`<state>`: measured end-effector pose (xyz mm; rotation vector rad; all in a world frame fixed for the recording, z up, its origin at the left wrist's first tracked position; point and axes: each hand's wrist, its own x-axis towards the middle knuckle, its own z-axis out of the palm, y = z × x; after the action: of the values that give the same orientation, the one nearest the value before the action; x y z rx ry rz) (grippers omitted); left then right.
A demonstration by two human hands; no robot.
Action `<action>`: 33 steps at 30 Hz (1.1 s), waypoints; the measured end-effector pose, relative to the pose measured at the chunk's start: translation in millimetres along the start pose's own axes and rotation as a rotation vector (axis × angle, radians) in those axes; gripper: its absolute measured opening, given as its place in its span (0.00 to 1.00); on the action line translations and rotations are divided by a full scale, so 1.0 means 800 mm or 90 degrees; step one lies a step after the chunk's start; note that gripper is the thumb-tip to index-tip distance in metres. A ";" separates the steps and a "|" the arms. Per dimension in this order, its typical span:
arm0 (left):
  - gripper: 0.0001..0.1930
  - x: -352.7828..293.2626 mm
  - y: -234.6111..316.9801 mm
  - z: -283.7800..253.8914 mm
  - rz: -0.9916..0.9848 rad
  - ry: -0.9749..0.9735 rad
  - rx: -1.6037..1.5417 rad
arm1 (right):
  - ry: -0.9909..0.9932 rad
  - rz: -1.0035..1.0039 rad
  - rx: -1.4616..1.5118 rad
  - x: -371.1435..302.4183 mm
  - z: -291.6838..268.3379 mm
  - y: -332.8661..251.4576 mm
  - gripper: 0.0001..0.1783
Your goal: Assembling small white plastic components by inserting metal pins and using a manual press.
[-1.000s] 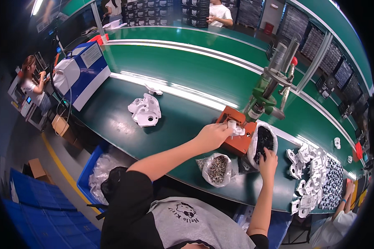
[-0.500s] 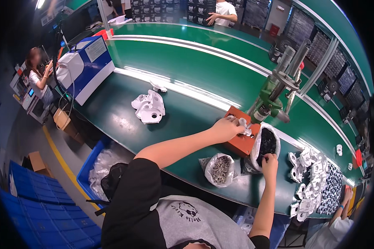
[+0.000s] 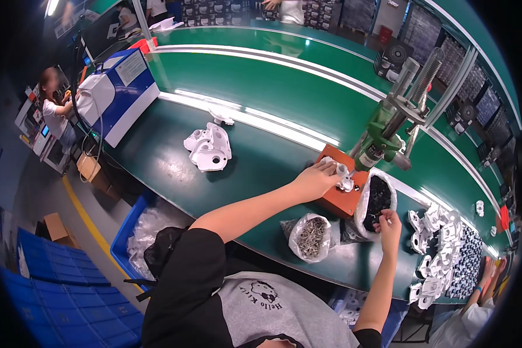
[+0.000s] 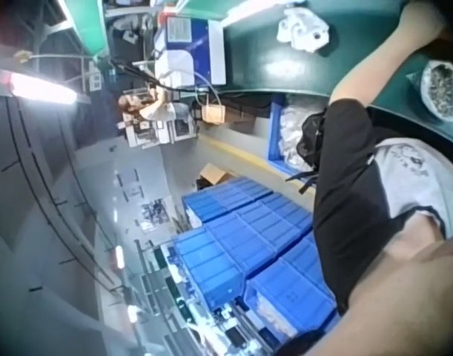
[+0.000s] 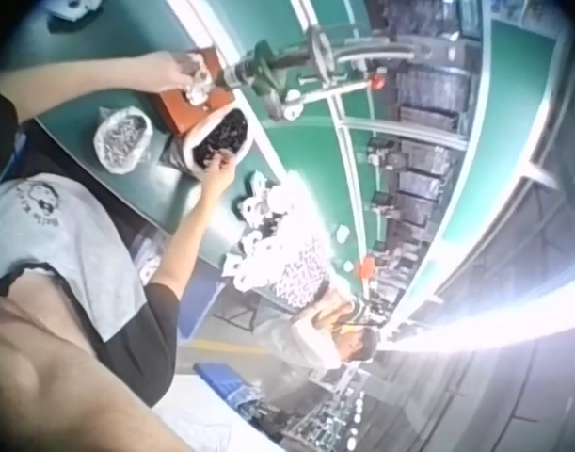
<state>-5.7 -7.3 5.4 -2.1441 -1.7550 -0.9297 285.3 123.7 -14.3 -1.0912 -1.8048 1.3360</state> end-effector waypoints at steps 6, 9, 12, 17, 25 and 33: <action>0.10 0.004 -0.002 0.004 0.013 0.018 -0.044 | -0.050 0.008 0.087 0.005 -0.016 0.012 0.13; 0.11 0.003 -0.002 0.012 0.031 0.053 -0.029 | -0.067 0.041 0.092 -0.006 -0.022 0.019 0.10; 0.10 0.002 -0.002 0.011 0.014 0.058 -0.062 | -0.073 0.033 0.054 -0.012 -0.021 0.011 0.06; 0.09 -0.003 -0.001 0.005 -0.046 0.007 -0.076 | -0.094 0.007 0.078 -0.001 -0.003 -0.001 0.04; 0.11 -0.001 0.011 0.010 -0.076 0.003 0.008 | -0.091 -0.105 0.080 0.056 0.089 -0.050 0.09; 0.06 0.003 0.003 0.000 -0.007 0.010 -0.065 | -0.110 -0.178 -0.141 0.085 0.130 -0.069 0.09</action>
<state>-3.4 -5.8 7.0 -2.1841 -1.7493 -1.0569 151.7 131.7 10.5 -0.8122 -2.1836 1.1113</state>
